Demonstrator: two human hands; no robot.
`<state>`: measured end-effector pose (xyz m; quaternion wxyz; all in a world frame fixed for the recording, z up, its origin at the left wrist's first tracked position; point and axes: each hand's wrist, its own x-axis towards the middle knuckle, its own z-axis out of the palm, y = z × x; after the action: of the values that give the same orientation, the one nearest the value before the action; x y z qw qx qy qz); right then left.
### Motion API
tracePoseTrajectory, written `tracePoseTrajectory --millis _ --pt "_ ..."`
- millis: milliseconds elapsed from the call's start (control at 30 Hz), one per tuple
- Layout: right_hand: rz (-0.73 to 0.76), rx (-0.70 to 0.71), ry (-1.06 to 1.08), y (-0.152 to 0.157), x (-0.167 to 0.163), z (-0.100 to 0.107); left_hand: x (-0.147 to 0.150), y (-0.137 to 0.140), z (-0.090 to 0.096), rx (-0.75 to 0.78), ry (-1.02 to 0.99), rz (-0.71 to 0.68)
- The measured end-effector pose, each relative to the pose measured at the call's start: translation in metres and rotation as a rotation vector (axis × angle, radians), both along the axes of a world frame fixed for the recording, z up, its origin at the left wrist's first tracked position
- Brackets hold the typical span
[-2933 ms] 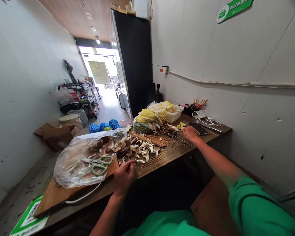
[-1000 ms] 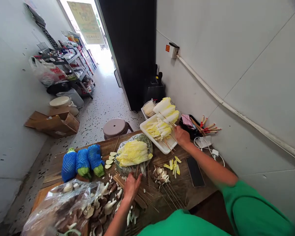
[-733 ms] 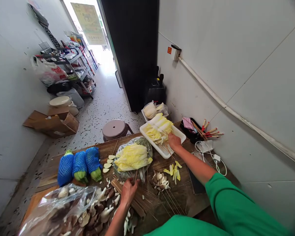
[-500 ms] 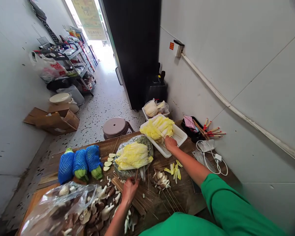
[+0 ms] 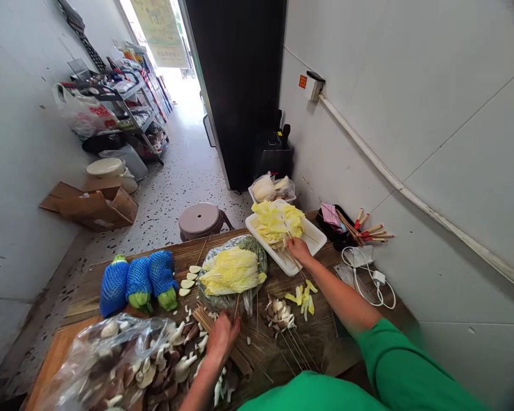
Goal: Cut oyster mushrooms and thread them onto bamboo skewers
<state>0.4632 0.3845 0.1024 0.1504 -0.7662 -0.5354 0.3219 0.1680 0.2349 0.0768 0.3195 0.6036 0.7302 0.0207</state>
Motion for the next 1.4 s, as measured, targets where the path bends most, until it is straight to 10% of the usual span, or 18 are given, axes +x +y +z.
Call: tracePoseTrajectory --millis 367,600,867,1200,1400 --pt "-0.105 0.126 0.334 0.011 0.050 0.044 0.083 0.040 0.081 0.015 -0.389 -0.389" --pt "-0.163 0.193 0.407 0.013 0.050 0.049 0.118 0.043 0.070 -0.072 -0.388 -0.480" --pt "-0.034 -0.046 0.747 0.004 0.040 0.055 0.107 0.034 0.059 -0.127 -0.394 -0.465" --pt "-0.086 -0.219 0.733 -0.003 0.041 -0.011 0.096 0.026 0.046 -0.167 -0.365 -0.431" --pt "-0.115 -0.147 0.582 0.000 0.054 -0.016 0.097 0.019 0.035 -0.149 -0.380 -0.404"
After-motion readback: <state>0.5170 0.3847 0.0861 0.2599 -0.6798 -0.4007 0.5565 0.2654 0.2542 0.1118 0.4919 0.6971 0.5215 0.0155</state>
